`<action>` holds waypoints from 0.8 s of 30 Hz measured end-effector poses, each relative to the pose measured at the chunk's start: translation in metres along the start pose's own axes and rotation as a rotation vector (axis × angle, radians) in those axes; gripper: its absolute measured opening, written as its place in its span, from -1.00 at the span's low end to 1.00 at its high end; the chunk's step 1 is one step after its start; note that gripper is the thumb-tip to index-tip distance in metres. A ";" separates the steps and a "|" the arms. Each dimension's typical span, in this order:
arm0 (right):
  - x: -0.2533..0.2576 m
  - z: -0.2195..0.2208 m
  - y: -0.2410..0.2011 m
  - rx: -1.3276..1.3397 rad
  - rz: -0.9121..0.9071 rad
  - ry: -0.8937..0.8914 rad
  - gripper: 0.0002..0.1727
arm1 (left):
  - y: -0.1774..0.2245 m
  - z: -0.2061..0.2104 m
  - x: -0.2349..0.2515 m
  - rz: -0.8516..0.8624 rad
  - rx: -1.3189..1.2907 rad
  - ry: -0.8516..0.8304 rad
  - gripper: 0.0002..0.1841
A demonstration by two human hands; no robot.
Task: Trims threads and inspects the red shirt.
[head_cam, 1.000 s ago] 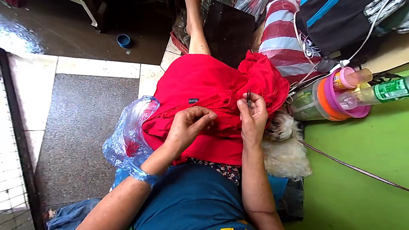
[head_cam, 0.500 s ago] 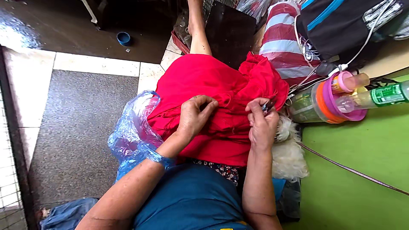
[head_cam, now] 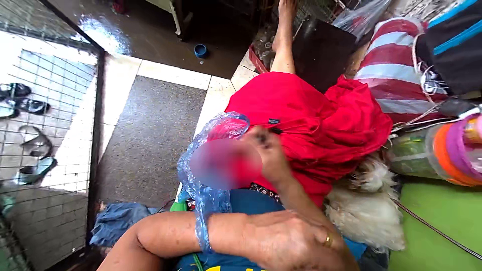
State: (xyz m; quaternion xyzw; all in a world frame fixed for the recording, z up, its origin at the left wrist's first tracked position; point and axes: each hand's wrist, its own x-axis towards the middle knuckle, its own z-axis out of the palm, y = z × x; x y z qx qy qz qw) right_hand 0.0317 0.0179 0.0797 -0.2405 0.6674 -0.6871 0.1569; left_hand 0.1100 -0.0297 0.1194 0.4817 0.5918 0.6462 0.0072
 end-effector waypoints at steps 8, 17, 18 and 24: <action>0.003 0.010 0.011 -0.715 0.326 -0.457 -0.60 | 0.037 -0.049 -0.059 -0.236 0.380 0.089 -0.69; -0.039 -0.047 -0.017 -0.519 -0.072 -0.542 -0.80 | 0.050 -0.098 -0.132 -0.695 0.704 0.088 -0.75; -0.037 -0.057 -0.024 -0.495 -0.111 -0.537 -0.80 | 0.050 -0.100 -0.127 -0.661 0.661 0.082 -0.74; 0.011 -0.085 -0.040 -0.841 -0.036 -0.124 -0.84 | 0.039 -0.104 -0.097 -0.530 0.514 0.057 -0.66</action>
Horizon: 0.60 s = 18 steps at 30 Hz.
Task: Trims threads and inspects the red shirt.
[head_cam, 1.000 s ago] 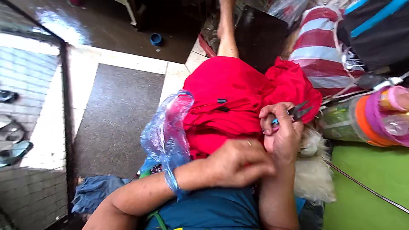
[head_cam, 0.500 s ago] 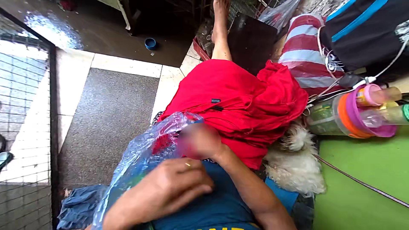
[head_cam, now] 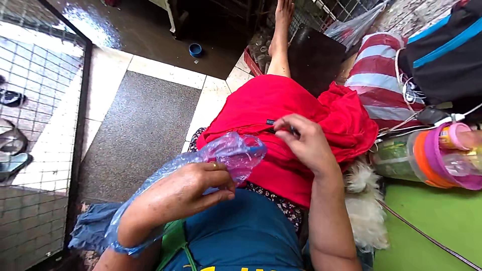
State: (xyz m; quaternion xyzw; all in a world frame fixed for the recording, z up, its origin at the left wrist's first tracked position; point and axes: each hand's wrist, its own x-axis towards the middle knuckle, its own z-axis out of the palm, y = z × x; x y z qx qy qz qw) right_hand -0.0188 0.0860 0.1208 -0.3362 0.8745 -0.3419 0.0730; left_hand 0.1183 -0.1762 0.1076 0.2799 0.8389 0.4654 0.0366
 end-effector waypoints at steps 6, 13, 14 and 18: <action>0.026 0.016 0.015 -0.305 0.069 0.027 -0.86 | -0.018 0.022 0.036 -0.240 0.059 0.283 -0.76; 0.047 0.001 0.007 -0.289 -0.104 0.391 -0.90 | -0.052 0.047 0.129 -0.467 0.220 0.544 -0.35; 0.048 -0.005 0.007 -0.304 -0.104 0.420 -0.89 | -0.059 0.047 0.140 -0.505 0.255 0.573 -0.35; 0.032 -0.030 0.033 -0.370 -0.011 0.542 -0.81 | -0.082 0.048 0.140 -0.651 0.299 0.627 -0.28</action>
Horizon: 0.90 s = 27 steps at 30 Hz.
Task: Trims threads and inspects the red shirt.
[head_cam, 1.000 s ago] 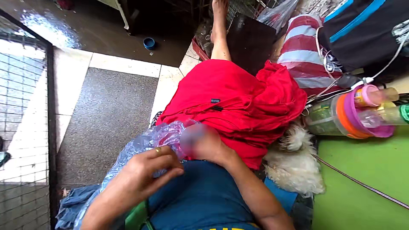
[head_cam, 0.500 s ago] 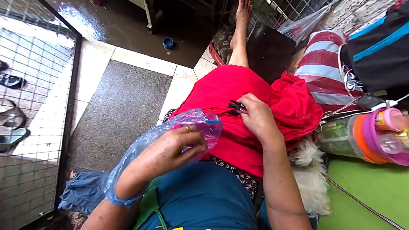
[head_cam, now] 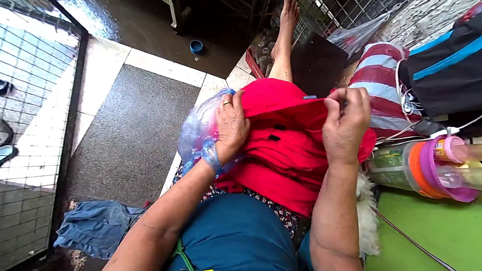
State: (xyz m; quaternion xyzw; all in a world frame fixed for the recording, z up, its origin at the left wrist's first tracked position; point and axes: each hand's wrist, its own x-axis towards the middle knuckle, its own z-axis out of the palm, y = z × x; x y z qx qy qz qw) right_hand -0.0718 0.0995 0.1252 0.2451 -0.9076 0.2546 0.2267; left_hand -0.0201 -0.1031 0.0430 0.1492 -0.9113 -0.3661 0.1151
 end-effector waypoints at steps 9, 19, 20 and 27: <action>-0.059 0.007 0.044 0.138 0.234 -0.352 -0.81 | -0.056 -0.003 -0.036 0.386 -0.265 -0.208 -0.76; -0.036 0.020 -0.008 0.389 0.309 -0.353 -0.64 | 0.013 0.007 -0.015 0.491 -0.213 -0.127 -0.79; -0.040 0.023 -0.008 0.398 0.336 -0.357 -0.63 | 0.013 0.016 -0.014 0.498 -0.225 -0.153 -0.80; -0.053 0.015 0.000 0.367 0.282 -0.359 -0.63 | -0.007 0.027 -0.020 0.276 -0.447 -0.059 -0.79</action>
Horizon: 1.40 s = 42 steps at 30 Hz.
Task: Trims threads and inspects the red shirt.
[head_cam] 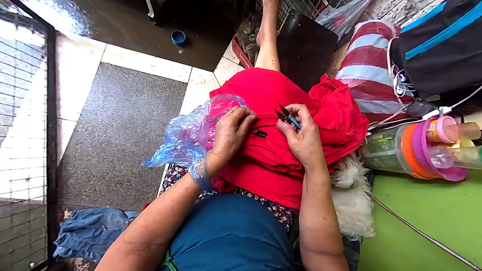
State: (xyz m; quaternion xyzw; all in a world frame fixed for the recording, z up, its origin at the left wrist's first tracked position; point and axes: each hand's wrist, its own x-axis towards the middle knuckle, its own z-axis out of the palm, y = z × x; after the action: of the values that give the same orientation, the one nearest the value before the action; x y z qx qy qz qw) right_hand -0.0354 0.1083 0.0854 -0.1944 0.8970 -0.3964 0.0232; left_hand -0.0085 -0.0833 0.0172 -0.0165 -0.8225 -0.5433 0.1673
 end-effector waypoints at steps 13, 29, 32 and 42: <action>0.018 0.015 -0.022 -0.474 -0.131 -0.134 -0.86 | 0.009 0.000 -0.011 -0.065 -0.006 0.030 -0.81; 0.005 0.008 -0.002 -0.077 -0.141 -0.005 -0.67 | 0.025 -0.001 0.001 -0.312 0.173 -0.110 -0.74; 0.005 0.002 -0.002 -0.097 -0.187 -0.059 -0.68 | 0.016 -0.019 0.008 -0.493 -0.144 -0.191 -0.82; 0.016 0.011 -0.030 -0.438 -0.242 -0.197 -0.78 | 0.001 -0.023 -0.006 -0.431 -0.383 -0.119 -0.87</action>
State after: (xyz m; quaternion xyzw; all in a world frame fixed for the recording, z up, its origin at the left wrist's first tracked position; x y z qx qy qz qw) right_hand -0.0377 0.0765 0.1011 -0.3384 0.9249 -0.1720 0.0200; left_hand 0.0032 -0.1028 0.0248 0.0954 -0.6978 -0.7099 -0.0065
